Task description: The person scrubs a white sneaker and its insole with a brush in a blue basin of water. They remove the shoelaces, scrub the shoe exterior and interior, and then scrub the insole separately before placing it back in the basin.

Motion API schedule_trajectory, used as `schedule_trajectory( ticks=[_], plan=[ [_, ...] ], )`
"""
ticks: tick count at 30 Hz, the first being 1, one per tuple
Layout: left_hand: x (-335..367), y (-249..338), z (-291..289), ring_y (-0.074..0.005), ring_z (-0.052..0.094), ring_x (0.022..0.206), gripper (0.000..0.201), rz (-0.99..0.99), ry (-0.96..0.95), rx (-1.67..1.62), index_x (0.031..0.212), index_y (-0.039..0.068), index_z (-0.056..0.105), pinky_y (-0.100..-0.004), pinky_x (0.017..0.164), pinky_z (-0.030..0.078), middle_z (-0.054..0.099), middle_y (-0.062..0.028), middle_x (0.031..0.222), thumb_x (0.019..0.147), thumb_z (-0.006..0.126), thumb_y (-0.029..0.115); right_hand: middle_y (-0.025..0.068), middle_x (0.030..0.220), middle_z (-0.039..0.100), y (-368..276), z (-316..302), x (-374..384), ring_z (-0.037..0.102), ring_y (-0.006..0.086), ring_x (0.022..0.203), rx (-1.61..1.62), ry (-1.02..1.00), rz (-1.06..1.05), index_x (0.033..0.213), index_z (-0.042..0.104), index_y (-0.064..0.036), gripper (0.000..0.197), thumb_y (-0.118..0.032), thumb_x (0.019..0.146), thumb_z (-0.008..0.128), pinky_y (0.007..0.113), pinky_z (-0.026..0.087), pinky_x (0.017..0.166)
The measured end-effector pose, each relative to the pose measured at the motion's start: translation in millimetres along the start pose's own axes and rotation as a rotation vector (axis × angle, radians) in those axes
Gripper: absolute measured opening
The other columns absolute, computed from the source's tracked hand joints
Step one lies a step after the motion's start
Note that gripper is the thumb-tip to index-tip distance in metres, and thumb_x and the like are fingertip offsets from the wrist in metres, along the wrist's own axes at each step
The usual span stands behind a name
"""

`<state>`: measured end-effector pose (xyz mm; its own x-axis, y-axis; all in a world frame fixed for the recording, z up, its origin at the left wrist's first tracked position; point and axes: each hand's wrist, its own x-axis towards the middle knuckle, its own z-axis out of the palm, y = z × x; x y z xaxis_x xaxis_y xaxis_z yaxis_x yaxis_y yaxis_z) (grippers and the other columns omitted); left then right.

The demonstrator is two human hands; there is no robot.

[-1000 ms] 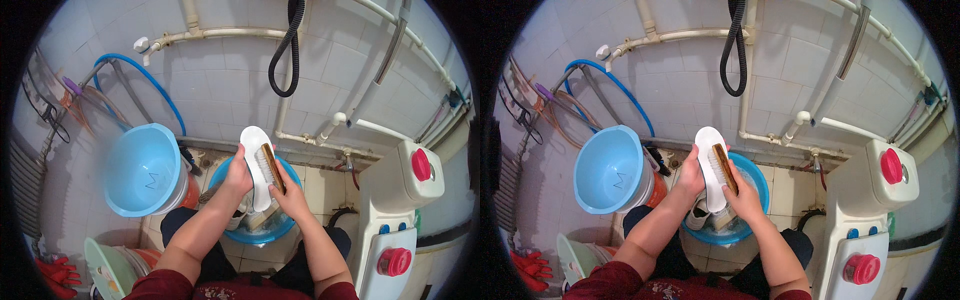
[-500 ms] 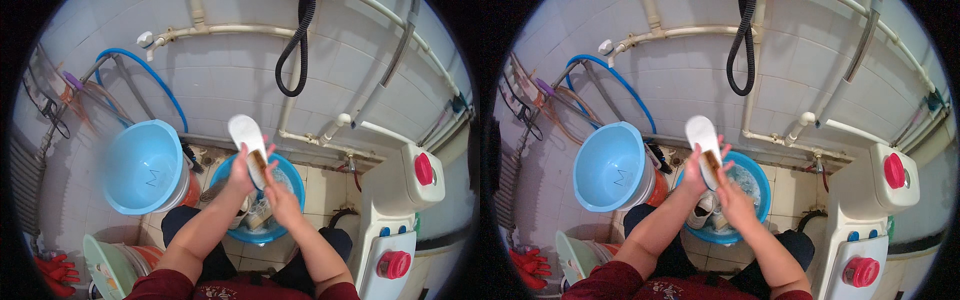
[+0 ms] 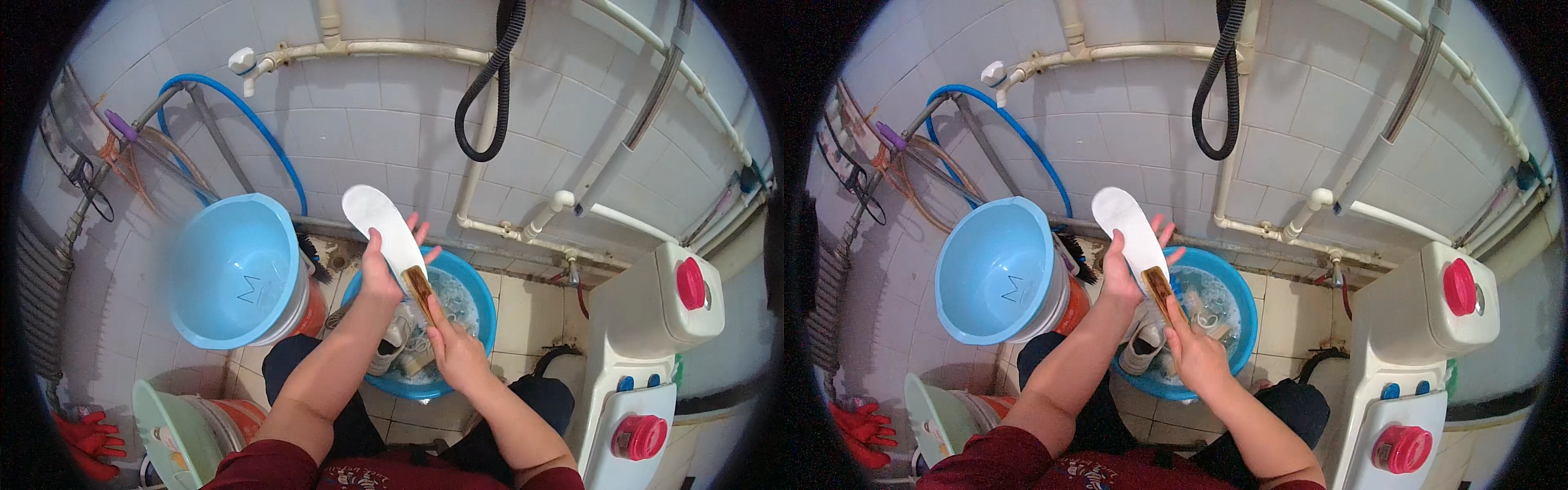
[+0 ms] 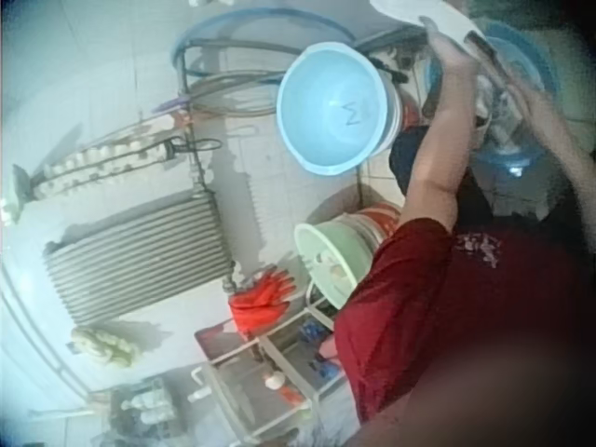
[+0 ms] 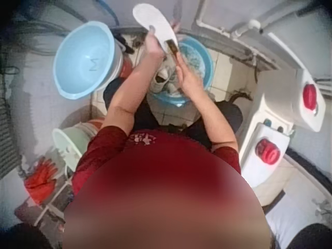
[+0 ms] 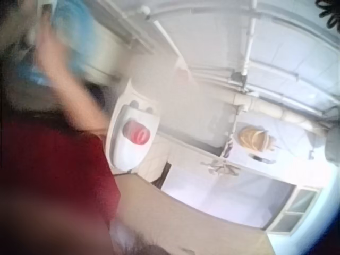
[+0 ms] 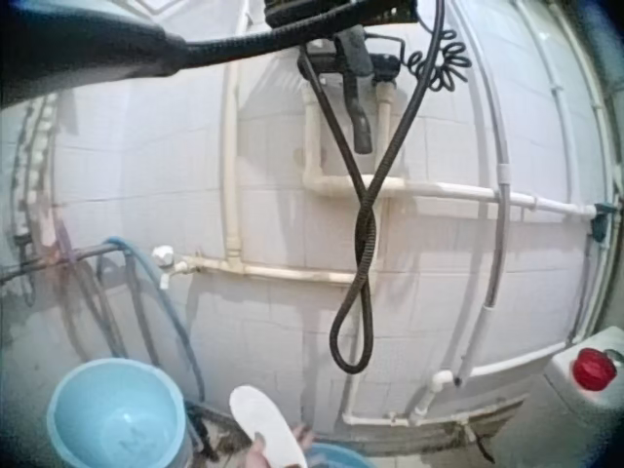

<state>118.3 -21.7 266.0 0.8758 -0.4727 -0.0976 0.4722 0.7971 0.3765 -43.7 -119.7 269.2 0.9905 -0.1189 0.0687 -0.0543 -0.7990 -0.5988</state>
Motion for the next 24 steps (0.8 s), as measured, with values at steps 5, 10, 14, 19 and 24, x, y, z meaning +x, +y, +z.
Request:
schedule_trajectory(
  ticks=[5, 10, 14, 19, 24],
  plan=[
    [-10, -45, -7, -0.0361, 0.036, 0.130, 0.068, -0.199, -0.006, 0.054, 0.144, 0.013, 0.021, -0.0629, 0.099, 0.034, 0.039, -0.0152, 0.141, 0.094, 0.012, 0.058, 0.0239, 0.098, 0.064, 22, 1, 30, 0.064, 0.0415, 0.077, -0.030, 0.097, 0.069, 0.145, 0.028, -0.0234, 0.052, -0.031, 0.096, 0.043, 0.049, 0.053, 0.069],
    [1, -10, 0, -0.0334, 0.035, 0.132, 0.067, -0.080, 0.075, -0.058, 0.144, 0.013, 0.022, -0.0641, 0.101, 0.029, 0.043, -0.0139, 0.138, 0.094, 0.014, 0.057, 0.0272, 0.111, 0.059, 8, 5, 5, 0.063, 0.0424, 0.084, -0.055, 0.023, -0.022, 0.146, 0.024, -0.0237, 0.054, -0.030, 0.096, 0.043, 0.050, 0.052, 0.071],
    [-7, -25, -5, -0.0331, 0.034, 0.133, 0.064, -0.141, 0.021, -0.020, 0.145, 0.014, 0.019, -0.0630, 0.102, 0.030, 0.037, -0.0124, 0.143, 0.095, 0.020, 0.055, 0.0221, 0.084, 0.062, 7, 5, 6, 0.062, 0.0415, 0.069, -0.074, 0.086, -0.020, 0.146, 0.026, -0.0234, 0.054, -0.028, 0.095, 0.045, 0.048, 0.051, 0.063],
    [-22, -56, -16, -0.0322, 0.036, 0.130, 0.063, -0.286, -0.003, 0.068, 0.145, 0.015, 0.023, -0.0590, 0.101, 0.032, 0.036, -0.0083, 0.144, 0.096, 0.015, 0.055, 0.0253, 0.084, 0.062, 15, 2, 29, 0.062, 0.0397, 0.067, -0.104, 0.148, 0.076, 0.144, 0.032, -0.0174, 0.052, -0.031, 0.095, 0.044, 0.047, 0.052, 0.058],
    [-9, -20, 3, -0.0220, 0.034, 0.133, 0.064, -0.126, 0.075, 0.060, 0.144, 0.017, 0.026, -0.0567, 0.102, 0.031, 0.039, -0.0006, 0.143, 0.096, 0.006, 0.055, 0.0245, 0.085, 0.063, 2, 8, -6, 0.063, 0.0409, 0.069, -0.054, 0.058, -0.064, 0.144, 0.030, -0.0205, 0.052, -0.032, 0.096, 0.044, 0.048, 0.052, 0.059]
  ],
)
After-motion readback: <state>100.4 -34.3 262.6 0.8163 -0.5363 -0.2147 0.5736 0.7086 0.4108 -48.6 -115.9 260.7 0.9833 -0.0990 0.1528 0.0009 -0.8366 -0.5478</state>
